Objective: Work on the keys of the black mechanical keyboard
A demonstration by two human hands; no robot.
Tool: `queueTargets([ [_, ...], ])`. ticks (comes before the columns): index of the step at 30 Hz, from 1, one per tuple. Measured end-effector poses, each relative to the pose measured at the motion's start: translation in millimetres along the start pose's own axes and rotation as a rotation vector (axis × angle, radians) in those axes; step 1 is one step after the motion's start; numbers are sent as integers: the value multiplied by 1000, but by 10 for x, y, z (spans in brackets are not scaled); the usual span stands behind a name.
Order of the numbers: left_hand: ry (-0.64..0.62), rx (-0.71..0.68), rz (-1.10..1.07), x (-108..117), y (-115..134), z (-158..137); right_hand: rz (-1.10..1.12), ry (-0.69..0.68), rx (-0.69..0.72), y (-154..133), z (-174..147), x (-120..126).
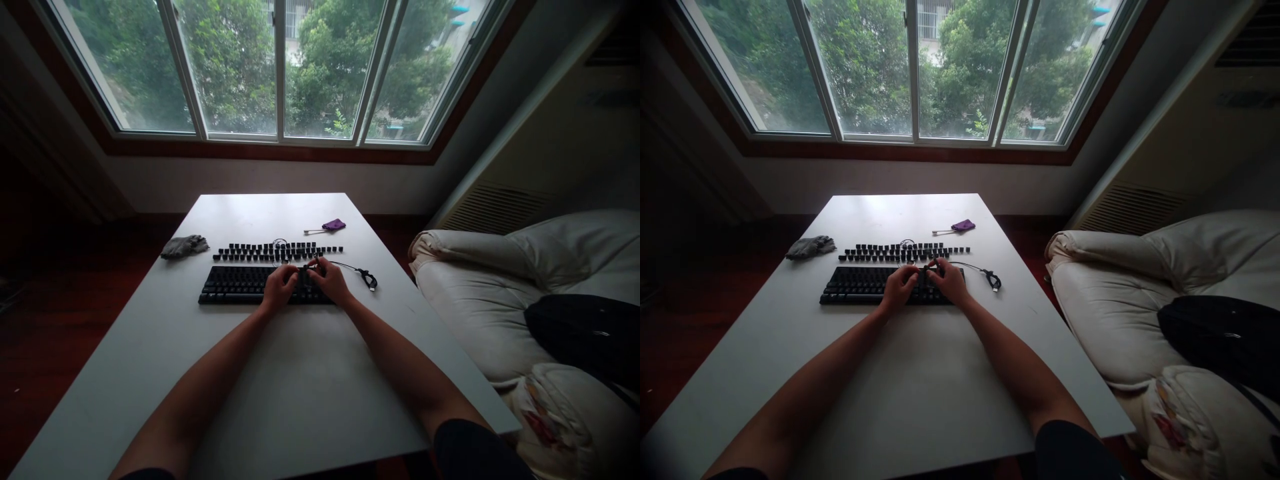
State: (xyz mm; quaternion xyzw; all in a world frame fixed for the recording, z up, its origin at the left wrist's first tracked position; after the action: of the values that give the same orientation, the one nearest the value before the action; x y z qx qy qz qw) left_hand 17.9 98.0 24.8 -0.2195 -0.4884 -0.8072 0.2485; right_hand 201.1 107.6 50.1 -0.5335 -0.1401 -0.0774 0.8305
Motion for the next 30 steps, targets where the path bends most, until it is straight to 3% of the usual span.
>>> queueTargets([
  [5,-91,-203,427,-73,198,-139,1,105,-31,143,212,374],
  [11,-175,-304,585,-125,257,-179,-260,95,-132,640,488,697],
  [18,-193,-323,658,-102,277,-158,-461,-34,-205,993,727,613],
  [30,-189,-316,628,-110,290,-182,-597,-62,-266,1195,740,581],
])
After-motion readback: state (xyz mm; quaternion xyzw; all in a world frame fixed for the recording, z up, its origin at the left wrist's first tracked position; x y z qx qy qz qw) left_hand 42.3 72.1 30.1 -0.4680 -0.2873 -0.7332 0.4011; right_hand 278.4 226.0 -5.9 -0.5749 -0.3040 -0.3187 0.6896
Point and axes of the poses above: each hand's wrist, its own z-axis towards the middle knuckle, its own x-axis out of the back of the hand, y = z × x, the point moved 5 cm from there along z, towards the middle knuckle, and after that the axes turned 14 degrees about z, right-handed, at the moved point
